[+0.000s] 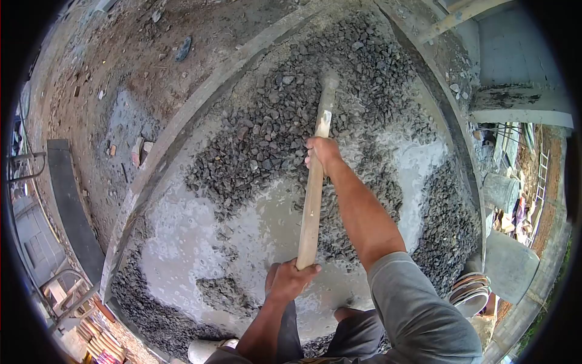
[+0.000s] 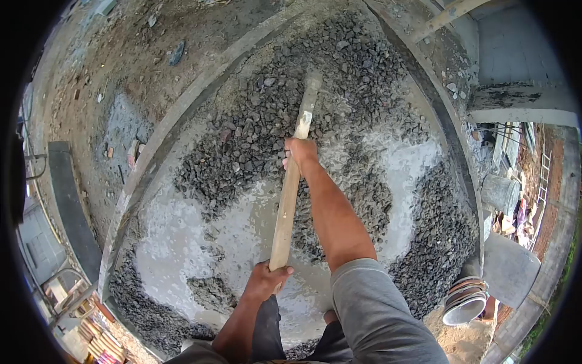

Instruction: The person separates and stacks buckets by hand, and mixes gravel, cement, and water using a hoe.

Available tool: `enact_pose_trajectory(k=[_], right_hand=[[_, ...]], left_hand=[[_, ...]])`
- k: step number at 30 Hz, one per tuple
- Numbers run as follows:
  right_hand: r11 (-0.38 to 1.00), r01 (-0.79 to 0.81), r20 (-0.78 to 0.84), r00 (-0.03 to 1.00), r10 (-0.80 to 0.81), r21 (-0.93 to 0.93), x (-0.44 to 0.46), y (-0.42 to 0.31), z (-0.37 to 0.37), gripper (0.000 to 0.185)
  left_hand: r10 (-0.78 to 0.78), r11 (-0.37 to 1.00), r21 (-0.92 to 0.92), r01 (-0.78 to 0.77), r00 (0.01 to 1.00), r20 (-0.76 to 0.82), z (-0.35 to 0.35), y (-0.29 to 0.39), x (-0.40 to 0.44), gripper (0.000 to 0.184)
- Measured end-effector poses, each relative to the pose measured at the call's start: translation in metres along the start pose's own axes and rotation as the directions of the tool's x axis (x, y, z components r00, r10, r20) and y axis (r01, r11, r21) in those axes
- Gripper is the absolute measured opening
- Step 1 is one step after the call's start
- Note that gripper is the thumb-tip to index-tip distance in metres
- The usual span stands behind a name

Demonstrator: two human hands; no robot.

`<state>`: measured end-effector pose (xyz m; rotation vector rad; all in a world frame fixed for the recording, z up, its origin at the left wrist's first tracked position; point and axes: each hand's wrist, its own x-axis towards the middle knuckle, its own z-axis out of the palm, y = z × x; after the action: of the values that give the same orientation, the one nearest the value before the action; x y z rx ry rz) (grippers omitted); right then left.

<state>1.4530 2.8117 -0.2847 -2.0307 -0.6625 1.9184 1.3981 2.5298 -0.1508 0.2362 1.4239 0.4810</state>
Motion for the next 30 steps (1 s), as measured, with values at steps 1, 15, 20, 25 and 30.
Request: enact_pose_trajectory(k=[1, 15, 20, 25, 30], right_hand=[[1.000, -0.010, 0.011, 1.000, 0.010, 0.017, -0.001, 0.002, -0.008, 0.014], [0.991, 0.009, 0.175, 0.984, -0.033, 0.137, -0.060, 0.089, -0.101, 0.017], [0.983, -0.060, 0.146, 0.989, 0.034, 0.174, -0.151, 0.193, -0.175, 0.015], [0.964, -0.052, -0.042, 0.997, 0.065, 0.261, -0.271, 0.284, -0.217, 0.013], [0.901, 0.279, -0.373, 0.916, -0.147, 0.332, -0.328, 0.165, -0.267, 0.008]], left_hand=[[0.011, 1.000, 0.015, -0.011, 1.000, -0.012, 0.012, 0.002, -0.004, 0.031], [0.264, 0.922, 0.303, -0.240, 0.964, -0.041, 0.123, -0.150, -0.010, 0.039], [-0.095, 0.899, 0.433, 0.067, 0.994, 0.045, 0.184, -0.227, -0.091, 0.042], [-0.384, 0.823, 0.568, 0.015, 0.752, 0.536, 0.174, -0.321, -0.161, 0.060], [-0.242, 0.738, 0.610, -0.287, 0.731, 0.638, 0.167, -0.194, -0.141, 0.047]])
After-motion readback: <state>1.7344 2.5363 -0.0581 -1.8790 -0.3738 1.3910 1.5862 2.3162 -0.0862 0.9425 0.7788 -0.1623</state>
